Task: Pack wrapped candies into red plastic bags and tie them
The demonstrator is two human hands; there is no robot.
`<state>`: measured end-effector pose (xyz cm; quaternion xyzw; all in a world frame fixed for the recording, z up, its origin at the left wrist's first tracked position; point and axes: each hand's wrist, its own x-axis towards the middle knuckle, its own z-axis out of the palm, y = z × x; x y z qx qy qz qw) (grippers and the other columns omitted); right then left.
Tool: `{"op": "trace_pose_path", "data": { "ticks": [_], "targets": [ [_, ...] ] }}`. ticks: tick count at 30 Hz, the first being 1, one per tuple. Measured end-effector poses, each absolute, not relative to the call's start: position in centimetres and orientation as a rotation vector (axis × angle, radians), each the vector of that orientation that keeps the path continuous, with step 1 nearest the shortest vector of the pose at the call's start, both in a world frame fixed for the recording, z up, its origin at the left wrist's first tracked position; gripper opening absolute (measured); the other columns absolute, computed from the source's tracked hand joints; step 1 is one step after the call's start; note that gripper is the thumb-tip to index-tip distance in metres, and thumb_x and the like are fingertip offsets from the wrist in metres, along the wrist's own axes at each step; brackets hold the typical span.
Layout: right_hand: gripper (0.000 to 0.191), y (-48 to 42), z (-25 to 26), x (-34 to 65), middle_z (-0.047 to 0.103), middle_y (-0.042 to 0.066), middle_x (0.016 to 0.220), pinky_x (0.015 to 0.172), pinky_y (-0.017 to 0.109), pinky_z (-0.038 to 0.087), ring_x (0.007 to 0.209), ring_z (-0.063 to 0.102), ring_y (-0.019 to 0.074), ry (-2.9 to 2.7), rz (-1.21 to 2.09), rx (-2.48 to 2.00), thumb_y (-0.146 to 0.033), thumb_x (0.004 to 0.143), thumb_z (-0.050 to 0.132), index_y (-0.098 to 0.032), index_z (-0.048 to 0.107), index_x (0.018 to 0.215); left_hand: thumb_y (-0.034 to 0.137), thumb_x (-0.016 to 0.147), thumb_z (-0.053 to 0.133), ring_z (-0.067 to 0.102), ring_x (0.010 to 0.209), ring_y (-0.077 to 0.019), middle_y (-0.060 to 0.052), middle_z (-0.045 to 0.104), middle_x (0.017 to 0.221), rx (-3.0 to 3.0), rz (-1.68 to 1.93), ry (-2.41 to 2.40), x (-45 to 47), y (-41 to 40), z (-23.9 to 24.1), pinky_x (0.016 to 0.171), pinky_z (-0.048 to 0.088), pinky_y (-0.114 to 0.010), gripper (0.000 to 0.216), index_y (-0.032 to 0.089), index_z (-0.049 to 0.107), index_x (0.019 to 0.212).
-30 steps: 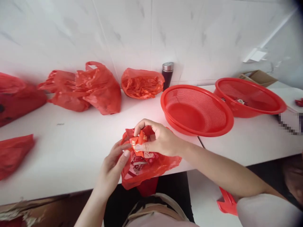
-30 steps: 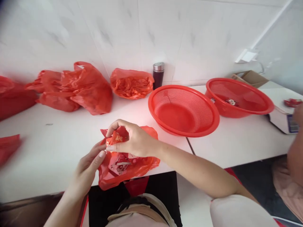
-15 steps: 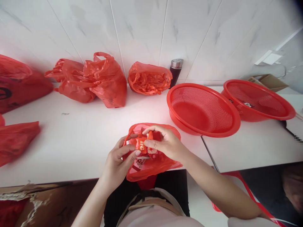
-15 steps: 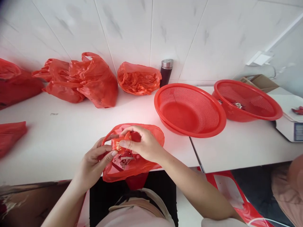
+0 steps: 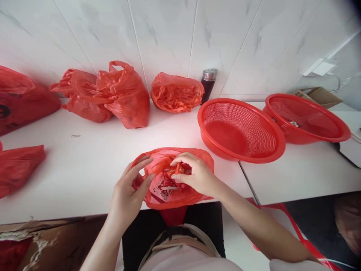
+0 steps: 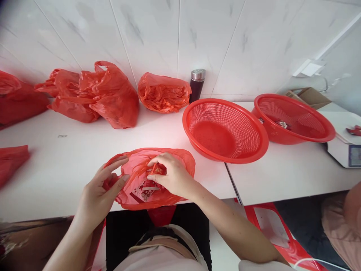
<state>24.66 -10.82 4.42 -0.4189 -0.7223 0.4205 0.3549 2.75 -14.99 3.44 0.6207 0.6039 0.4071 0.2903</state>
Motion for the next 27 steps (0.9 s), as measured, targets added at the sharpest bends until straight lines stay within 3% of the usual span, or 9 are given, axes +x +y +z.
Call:
{"op": "trace_pose_path", "data": {
  "ticks": [3,5,7,9,12,15,19,24,27],
  "targets": [
    [0.025,-11.3,5.2,25.0,0.065,0.001,0.107,0.093,0.035,0.050,0.100,0.063,0.0181,-1.695,1.360,-0.947,-0.027,0.079,0.076,-0.025,0.066,0.101,0.041,0.088,0.062,0.052,0.059,-0.0083,-0.005,0.059,0.134,1.641,1.077,1.564,2.7,-15.1,3.9,0.066,0.050,-0.027,0.037,0.029,0.065,0.123],
    [0.025,-11.8,5.7,25.0,0.065,0.000,0.100,0.077,0.032,0.056,0.089,0.068,0.0173,-1.486,1.629,-0.832,-0.029,0.080,0.076,-0.025,0.065,0.102,0.042,0.090,0.059,0.064,0.084,-0.0152,-0.006,0.060,0.134,1.631,1.073,1.494,3.0,-15.2,3.9,0.081,0.051,-0.030,0.035,0.028,0.066,0.122],
    [0.025,-12.2,6.0,24.6,0.063,-0.001,0.095,0.061,0.026,0.057,0.079,0.070,0.0166,-1.307,1.799,-0.753,-0.031,0.080,0.075,-0.025,0.064,0.102,0.043,0.092,0.056,0.059,0.116,-0.0223,-0.007,0.062,0.131,1.612,1.094,1.399,3.4,-15.1,3.9,0.098,0.047,-0.035,0.032,0.027,0.069,0.116],
    [0.024,-12.5,6.1,24.1,0.062,-0.001,0.089,0.055,0.022,0.056,0.076,0.071,0.0157,-1.256,1.851,-0.721,-0.030,0.081,0.076,-0.023,0.064,0.100,0.043,0.091,0.057,0.053,0.127,-0.0242,-0.007,0.063,0.129,1.581,1.122,1.321,3.8,-14.9,3.7,0.104,0.043,-0.037,0.026,0.026,0.071,0.106],
    [0.021,-12.5,6.0,23.6,0.063,-0.001,0.079,0.053,0.020,0.057,0.073,0.071,0.0148,-1.281,1.886,-0.705,-0.031,0.082,0.074,-0.021,0.062,0.095,0.038,0.089,0.062,0.055,0.126,-0.0233,-0.006,0.064,0.124,1.554,1.167,1.300,4.0,-14.6,3.4,0.103,0.044,-0.036,0.016,0.024,0.069,0.089],
    [0.020,-12.1,5.5,23.7,0.063,-0.001,0.083,0.050,0.021,0.058,0.073,0.072,0.0156,-1.213,1.907,-0.730,-0.035,0.085,0.070,-0.021,0.057,0.090,0.032,0.088,0.065,0.056,0.124,-0.0211,-0.005,0.064,0.121,1.579,1.226,1.320,3.7,-14.5,3.0,0.101,0.045,-0.032,0.010,0.024,0.067,0.082],
    [0.024,-11.6,4.5,24.4,0.062,-0.004,0.093,0.050,0.021,0.059,0.071,0.071,0.0131,-0.969,1.826,-0.840,-0.036,0.085,0.068,-0.023,0.048,0.085,0.023,0.088,0.065,0.057,0.120,-0.0176,-0.003,0.063,0.120,1.678,1.347,1.383,3.2,-14.7,2.4,0.099,0.045,-0.030,0.004,0.026,0.068,0.089],
    [0.030,-11.7,3.2,23.7,0.066,-0.002,0.089,0.041,0.018,0.053,0.062,0.068,0.0120,-0.859,1.909,-0.908,-0.042,0.085,0.065,-0.023,0.043,0.084,0.009,0.086,0.065,0.062,0.108,-0.0152,-0.003,0.060,0.117,1.988,1.512,1.396,3.6,-14.9,2.1,0.089,0.050,-0.028,0.022,0.027,0.069,0.098],
    [0.036,-11.9,2.9,23.1,0.067,-0.002,0.091,0.049,0.022,0.058,0.065,0.069,0.0124,-0.912,1.916,-0.913,-0.042,0.081,0.071,-0.023,0.040,0.082,0.005,0.084,0.064,0.063,0.104,-0.0155,-0.004,0.059,0.115,2.123,1.537,1.368,3.8,-15.0,1.9,0.083,0.052,-0.027,0.025,0.025,0.069,0.097]
  ]
}}
